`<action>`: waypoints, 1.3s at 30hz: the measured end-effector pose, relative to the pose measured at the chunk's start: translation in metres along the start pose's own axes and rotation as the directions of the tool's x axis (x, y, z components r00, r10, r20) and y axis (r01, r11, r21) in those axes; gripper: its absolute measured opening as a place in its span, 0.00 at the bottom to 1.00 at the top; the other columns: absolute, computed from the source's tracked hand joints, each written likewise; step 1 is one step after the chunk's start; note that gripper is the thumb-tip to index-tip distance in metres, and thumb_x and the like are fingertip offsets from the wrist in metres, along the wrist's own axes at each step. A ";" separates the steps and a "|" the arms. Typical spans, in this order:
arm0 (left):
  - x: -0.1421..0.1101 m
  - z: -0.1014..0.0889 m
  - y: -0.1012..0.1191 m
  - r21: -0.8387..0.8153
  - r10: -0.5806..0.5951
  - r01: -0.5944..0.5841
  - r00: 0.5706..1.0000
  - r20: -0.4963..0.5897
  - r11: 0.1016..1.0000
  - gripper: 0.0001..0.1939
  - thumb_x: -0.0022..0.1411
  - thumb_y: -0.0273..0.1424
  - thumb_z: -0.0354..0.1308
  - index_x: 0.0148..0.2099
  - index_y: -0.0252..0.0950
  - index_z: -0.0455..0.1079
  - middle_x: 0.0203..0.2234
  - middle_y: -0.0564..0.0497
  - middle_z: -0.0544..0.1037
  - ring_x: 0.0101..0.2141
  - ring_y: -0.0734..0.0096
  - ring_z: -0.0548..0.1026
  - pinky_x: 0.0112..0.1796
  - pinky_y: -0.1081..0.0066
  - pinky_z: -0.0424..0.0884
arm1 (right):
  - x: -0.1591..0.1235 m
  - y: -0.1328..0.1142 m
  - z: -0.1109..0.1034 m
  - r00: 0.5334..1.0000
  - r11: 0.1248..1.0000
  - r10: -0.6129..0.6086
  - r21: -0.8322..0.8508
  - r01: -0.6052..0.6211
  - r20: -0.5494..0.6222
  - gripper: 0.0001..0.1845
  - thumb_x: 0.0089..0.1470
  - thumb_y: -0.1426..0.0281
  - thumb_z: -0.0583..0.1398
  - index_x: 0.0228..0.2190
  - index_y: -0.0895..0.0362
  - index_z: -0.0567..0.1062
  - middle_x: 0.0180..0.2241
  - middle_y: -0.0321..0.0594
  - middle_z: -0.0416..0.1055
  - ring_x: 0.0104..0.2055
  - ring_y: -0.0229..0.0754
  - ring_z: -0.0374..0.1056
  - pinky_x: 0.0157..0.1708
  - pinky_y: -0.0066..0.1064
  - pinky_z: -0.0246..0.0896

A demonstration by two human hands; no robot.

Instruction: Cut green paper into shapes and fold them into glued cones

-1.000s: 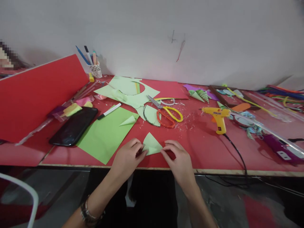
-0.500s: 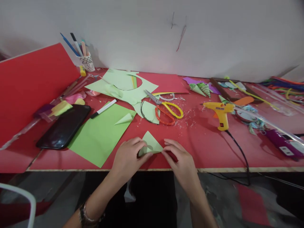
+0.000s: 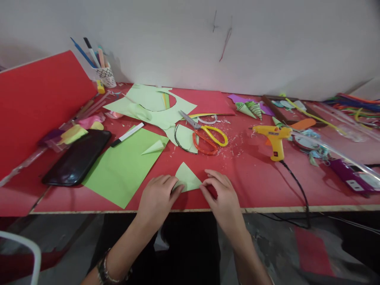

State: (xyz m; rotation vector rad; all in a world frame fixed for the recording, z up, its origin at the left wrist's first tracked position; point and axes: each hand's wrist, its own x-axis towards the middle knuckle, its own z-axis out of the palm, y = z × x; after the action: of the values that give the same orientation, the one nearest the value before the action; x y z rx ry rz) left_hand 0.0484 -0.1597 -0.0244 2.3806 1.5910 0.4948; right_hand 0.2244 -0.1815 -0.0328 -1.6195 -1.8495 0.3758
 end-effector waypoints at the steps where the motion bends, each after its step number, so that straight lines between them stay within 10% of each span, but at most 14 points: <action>1: 0.000 0.000 0.000 0.001 0.001 -0.001 1.000 0.000 1.000 0.14 0.62 0.35 0.44 0.27 0.34 0.62 0.22 0.52 0.68 0.25 0.71 0.65 0.28 0.71 0.58 | 0.000 -0.001 0.000 1.000 1.000 0.002 -0.002 -0.002 -0.003 0.07 0.53 0.69 0.53 0.27 0.56 0.69 0.43 0.44 0.68 0.47 0.46 0.62 0.44 0.40 0.59; 21: 0.000 -0.004 0.000 0.121 0.007 0.000 0.998 -0.055 0.993 0.08 0.59 0.35 0.49 0.33 0.36 0.65 0.33 0.50 0.69 0.35 0.66 0.65 0.35 0.67 0.61 | 0.014 0.002 -0.016 0.993 0.995 -0.043 0.090 0.033 0.111 0.16 0.51 0.80 0.46 0.38 0.57 0.67 0.39 0.43 0.67 0.42 0.41 0.63 0.42 0.35 0.60; 25: 0.001 -0.003 0.000 0.094 -0.014 0.017 0.999 -0.039 0.995 0.08 0.59 0.34 0.49 0.33 0.36 0.65 0.33 0.50 0.69 0.35 0.65 0.65 0.35 0.66 0.61 | 0.007 0.005 -0.017 0.985 0.984 -0.174 0.041 0.173 0.010 0.19 0.52 0.79 0.46 0.43 0.56 0.67 0.43 0.44 0.66 0.47 0.41 0.61 0.46 0.36 0.58; 29: -0.001 -0.003 -0.002 0.065 -0.015 0.018 0.999 -0.042 0.998 0.08 0.59 0.35 0.49 0.33 0.37 0.65 0.34 0.50 0.69 0.35 0.65 0.66 0.35 0.66 0.60 | -0.002 -0.004 -0.013 0.894 0.912 -0.386 -0.052 0.407 0.228 0.21 0.52 0.78 0.48 0.46 0.52 0.68 0.47 0.40 0.66 0.50 0.42 0.60 0.48 0.38 0.58; 39: -0.020 -0.011 -0.009 0.166 0.044 -0.017 0.986 -0.161 0.986 0.07 0.59 0.28 0.48 0.39 0.37 0.65 0.39 0.47 0.71 0.39 0.65 0.68 0.37 0.66 0.60 | -0.005 -0.012 -0.008 0.886 0.897 -0.372 -0.138 0.419 0.277 0.21 0.52 0.78 0.49 0.46 0.53 0.69 0.48 0.40 0.66 0.50 0.41 0.61 0.47 0.37 0.60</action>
State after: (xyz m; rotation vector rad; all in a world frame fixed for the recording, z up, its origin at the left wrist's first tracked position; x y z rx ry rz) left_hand 0.0291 -0.1749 -0.0204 2.5476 1.7285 0.6020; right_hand 0.2200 -0.1907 -0.0211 -1.3056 -2.4125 0.2227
